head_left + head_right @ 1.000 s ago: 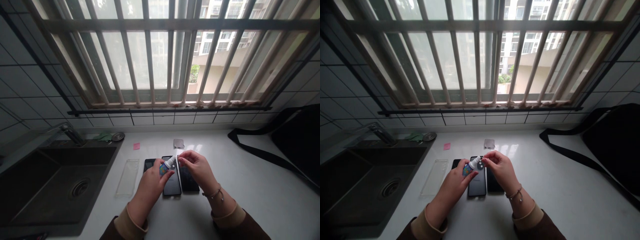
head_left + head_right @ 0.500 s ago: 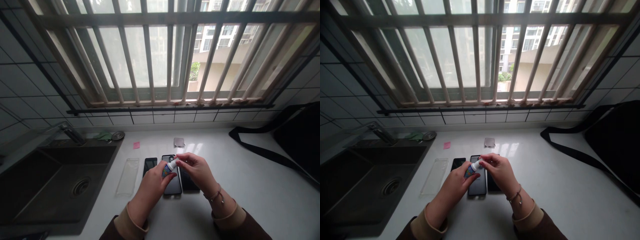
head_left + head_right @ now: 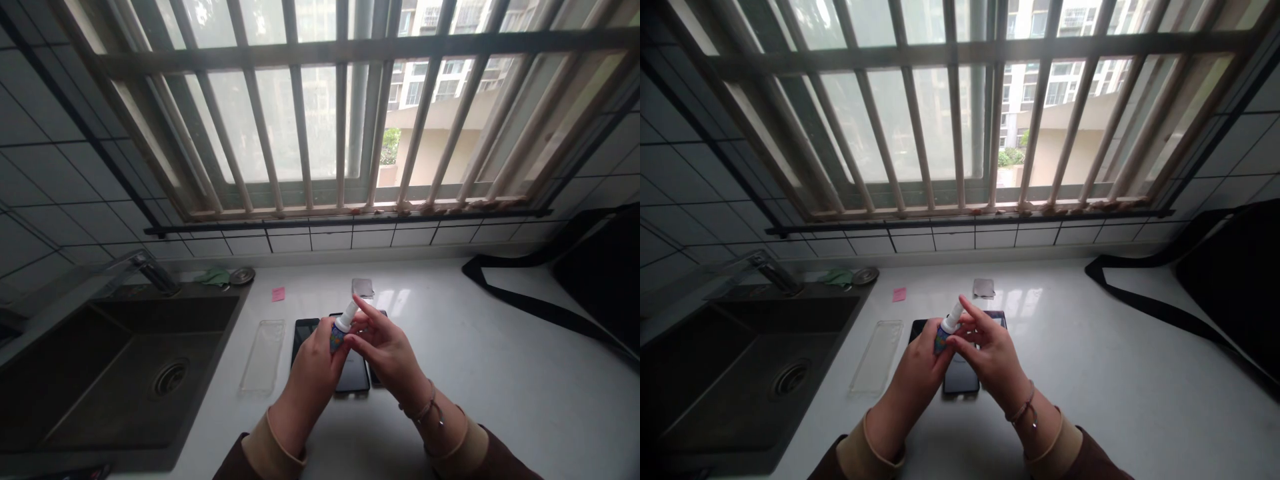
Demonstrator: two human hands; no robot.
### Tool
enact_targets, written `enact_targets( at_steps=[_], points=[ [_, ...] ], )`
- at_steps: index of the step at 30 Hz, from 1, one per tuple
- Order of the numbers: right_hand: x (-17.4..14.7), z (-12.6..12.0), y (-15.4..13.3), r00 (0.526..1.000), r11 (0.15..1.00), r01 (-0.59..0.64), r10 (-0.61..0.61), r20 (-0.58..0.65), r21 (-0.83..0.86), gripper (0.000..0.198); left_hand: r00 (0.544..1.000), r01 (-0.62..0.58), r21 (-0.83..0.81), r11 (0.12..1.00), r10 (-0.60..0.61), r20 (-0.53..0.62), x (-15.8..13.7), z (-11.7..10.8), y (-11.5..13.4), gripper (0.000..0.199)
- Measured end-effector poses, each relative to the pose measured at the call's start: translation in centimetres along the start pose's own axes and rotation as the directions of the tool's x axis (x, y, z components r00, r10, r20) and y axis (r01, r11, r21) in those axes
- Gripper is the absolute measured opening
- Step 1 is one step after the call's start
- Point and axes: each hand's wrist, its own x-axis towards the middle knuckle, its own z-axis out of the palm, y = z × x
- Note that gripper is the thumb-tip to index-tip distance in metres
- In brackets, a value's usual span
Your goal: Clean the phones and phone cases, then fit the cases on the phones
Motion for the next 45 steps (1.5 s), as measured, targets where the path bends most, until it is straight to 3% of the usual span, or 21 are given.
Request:
enact_targets(
  at_steps=[3, 6, 11, 13, 17, 22, 26, 32, 36, 39, 43, 45],
  points=[
    [0.0, 0.5, -0.3, 0.999, 0.999, -0.044, 0.043, -0.019, -0.011, 0.08, 0.998, -0.064, -0.032, 0.997, 0.064, 0.016, -0.2, 0.6, -0.3, 0.027],
    [0.5, 0.3, -1.0, 0.995, 0.991, -0.098, 0.098, -0.004, -0.094, 0.052, 0.996, -0.093, 0.008, 0.996, 0.093, 0.013, -0.3, 1.2, -0.9, 0.037],
    [3.0, -0.6, -2.1, 0.995, 0.951, -0.086, 0.068, -0.069, -0.298, 0.036, 0.998, 0.018, 0.107, 0.994, -0.011, -0.063, -0.2, 1.3, -1.8, 0.068],
    [4.7, -0.8, -2.1, 0.997, 0.908, -0.056, 0.029, -0.071, -0.415, 0.031, 0.996, 0.071, 0.136, 0.988, -0.063, -0.065, 0.0, 1.0, -1.9, 0.061],
    [8.9, -0.6, -0.9, 0.998, 0.757, 0.052, -0.054, 0.016, -0.651, 0.024, 0.996, 0.086, 0.205, 0.975, -0.088, 0.0, 0.1, 0.6, -1.7, 0.026],
    [13.2, 0.5, 1.6, 0.995, 0.693, 0.093, -0.041, 0.09, -0.715, 0.023, 0.992, 0.091, 0.254, 0.963, -0.11, 0.061, 0.2, 0.3, -1.3, 0.009],
    [14.3, 1.0, 3.1, 0.993, 0.677, 0.096, -0.019, 0.114, -0.73, 0.021, 0.991, 0.093, 0.275, 0.957, -0.116, 0.069, 0.1, 0.2, -1.2, 0.006],
    [14.2, 1.1, 4.1, 0.99, 0.687, 0.099, 0.003, 0.138, -0.72, 0.028, 0.989, 0.111, 0.336, 0.935, -0.137, 0.056, 0.0, 0.2, -1.4, 0.01],
    [13.8, 0.3, 3.4, 0.99, 0.692, 0.101, 0.003, 0.142, -0.715, 0.048, 0.982, 0.189, 0.462, 0.867, -0.165, -0.093, 0.4, -0.5, -1.5, 0.024],
    [12.5, -0.4, 1.8, 0.995, 0.669, 0.089, -0.036, 0.088, -0.738, 0.058, 0.95, 0.312, 0.578, 0.754, -0.232, -0.21, 0.6, -1.9, -1.7, 0.029],
    [7.9, 1.6, -1.2, 0.998, 0.581, 0.03, -0.055, -0.003, -0.813, 0.02, 0.878, 0.474, 0.644, 0.6, -0.371, -0.302, 0.9, -4.0, -2.9, 0.033],
    [5.0, 4.3, -2.2, 0.997, 0.428, -0.019, 0.08, 0.017, -0.904, 0.021, 0.834, 0.545, 0.633, 0.55, -0.434, -0.341, 1.0, -4.9, -3.6, 0.037]
  ],
)
